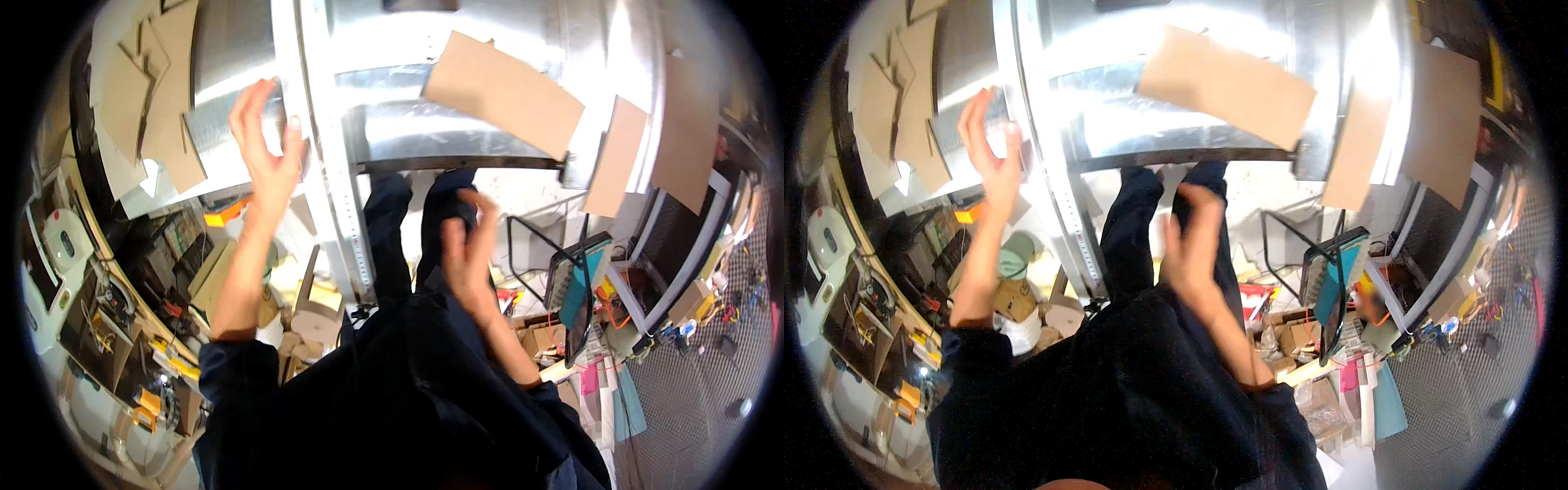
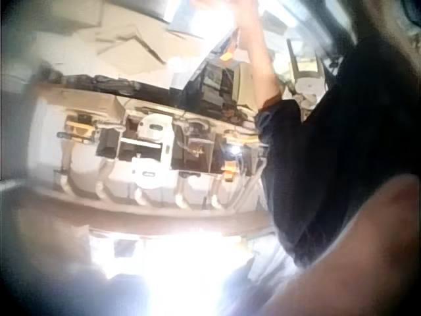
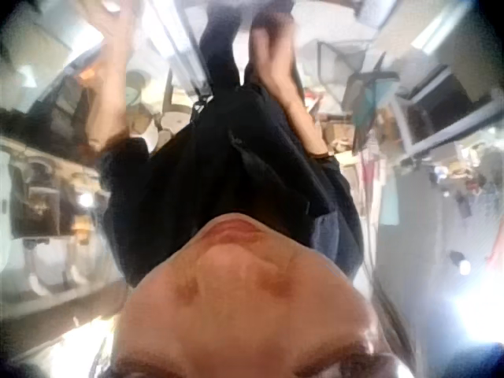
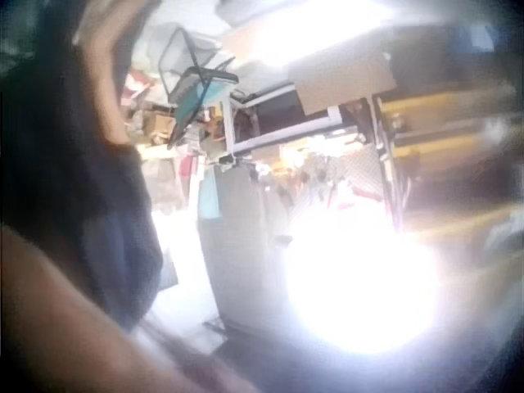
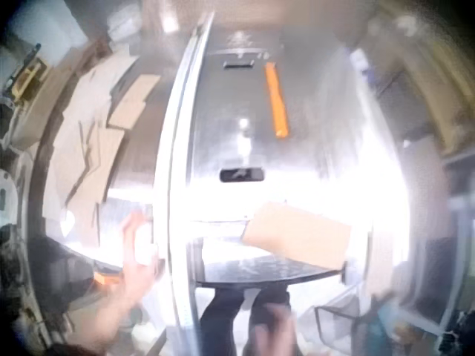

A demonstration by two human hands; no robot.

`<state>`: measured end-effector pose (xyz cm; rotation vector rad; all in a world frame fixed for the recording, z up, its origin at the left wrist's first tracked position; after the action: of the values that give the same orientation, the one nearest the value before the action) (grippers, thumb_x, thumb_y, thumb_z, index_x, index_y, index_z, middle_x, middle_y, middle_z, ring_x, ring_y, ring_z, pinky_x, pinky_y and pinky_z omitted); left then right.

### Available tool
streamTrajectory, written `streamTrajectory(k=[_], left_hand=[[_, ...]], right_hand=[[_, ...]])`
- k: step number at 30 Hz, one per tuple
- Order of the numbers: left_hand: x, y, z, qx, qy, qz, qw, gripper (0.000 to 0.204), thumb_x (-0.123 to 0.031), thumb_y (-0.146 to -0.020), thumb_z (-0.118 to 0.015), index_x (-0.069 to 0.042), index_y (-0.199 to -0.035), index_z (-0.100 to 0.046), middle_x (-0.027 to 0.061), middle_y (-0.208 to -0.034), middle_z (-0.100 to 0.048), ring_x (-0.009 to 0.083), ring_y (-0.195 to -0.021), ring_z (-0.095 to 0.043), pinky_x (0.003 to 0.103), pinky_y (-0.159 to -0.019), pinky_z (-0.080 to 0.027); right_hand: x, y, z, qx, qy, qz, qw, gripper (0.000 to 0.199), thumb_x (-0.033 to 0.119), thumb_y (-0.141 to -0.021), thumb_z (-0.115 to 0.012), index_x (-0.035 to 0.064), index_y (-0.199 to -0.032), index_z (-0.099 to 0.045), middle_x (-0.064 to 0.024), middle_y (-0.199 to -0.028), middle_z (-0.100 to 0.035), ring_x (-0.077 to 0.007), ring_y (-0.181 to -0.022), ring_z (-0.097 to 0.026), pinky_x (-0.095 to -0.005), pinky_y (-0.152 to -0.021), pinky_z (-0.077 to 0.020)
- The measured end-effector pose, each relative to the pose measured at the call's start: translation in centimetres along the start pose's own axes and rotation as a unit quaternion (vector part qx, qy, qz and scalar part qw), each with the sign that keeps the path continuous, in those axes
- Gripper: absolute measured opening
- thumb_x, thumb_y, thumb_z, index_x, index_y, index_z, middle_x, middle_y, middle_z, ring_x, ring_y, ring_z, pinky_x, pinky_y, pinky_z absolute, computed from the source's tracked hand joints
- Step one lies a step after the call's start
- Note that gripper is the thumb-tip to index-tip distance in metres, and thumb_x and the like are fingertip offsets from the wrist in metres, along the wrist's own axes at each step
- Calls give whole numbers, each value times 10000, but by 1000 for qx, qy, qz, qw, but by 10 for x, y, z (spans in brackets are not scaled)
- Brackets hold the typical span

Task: The person measures a cardboard box and cuts cardboard pieces using a table saw. They repeatedly measure the box and cut pieces to size, then assemble the box by fitting the cut pieces into the box structure.

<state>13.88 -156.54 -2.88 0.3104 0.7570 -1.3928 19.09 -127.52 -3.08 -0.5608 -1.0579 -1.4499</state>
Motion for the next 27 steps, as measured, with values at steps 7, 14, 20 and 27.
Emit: streamTrajectory(k=[7,14,20,27], left_hand=[[-170,-23,-145,181,-104,-97,973,704,-322,-823,-696,-57,-1409,-411,106,-1351,-495,224,-1132,-554,333,-943,-492],[-102,-80,-143,197,-217,36,956,678,-191,-812,-706,-18,-1399,-413,112,-1345,-499,295,-1129,-561,369,-918,-506],[-78,-123,-114,203,-270,7,941,596,-202,-864,-662,-43,-1393,-438,110,-1346,-491,314,-1182,-534,388,-943,-499],[-58,-176,-115,218,-251,30,942,558,-191,-848,-686,-83,-1362,-495,98,-1323,-501,292,-1232,-473,384,-993,-468]], right_hand=[[-49,-110,194,-211,323,155,909,338,108,-939,-557,-7,-1253,-511,-216,-1296,-510,-389,-1192,-475,-446,-1020,-357],[-73,-175,213,-168,297,204,917,454,189,-917,-554,30,-1332,-463,-156,-1400,-456,-342,-1351,-366,-497,-1136,-248],[-72,-177,215,-163,301,194,919,458,191,-909,-549,51,-1338,-465,-137,-1418,-449,-318,-1369,-356,-481,-1146,-254],[-67,-175,219,-140,294,168,930,483,204,-905,-543,68,-1359,-445,-114,-1449,-414,-296,-1393,-321,-463,-1162,-231]])
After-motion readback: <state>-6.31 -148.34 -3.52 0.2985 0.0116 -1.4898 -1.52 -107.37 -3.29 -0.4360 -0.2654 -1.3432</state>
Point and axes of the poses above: each hand's wrist, its own y-axis away from the middle knuckle, its own z-axis out of the back of the hand, x = y × z, the point moved 4 cm from there along -y, towards the middle knuckle
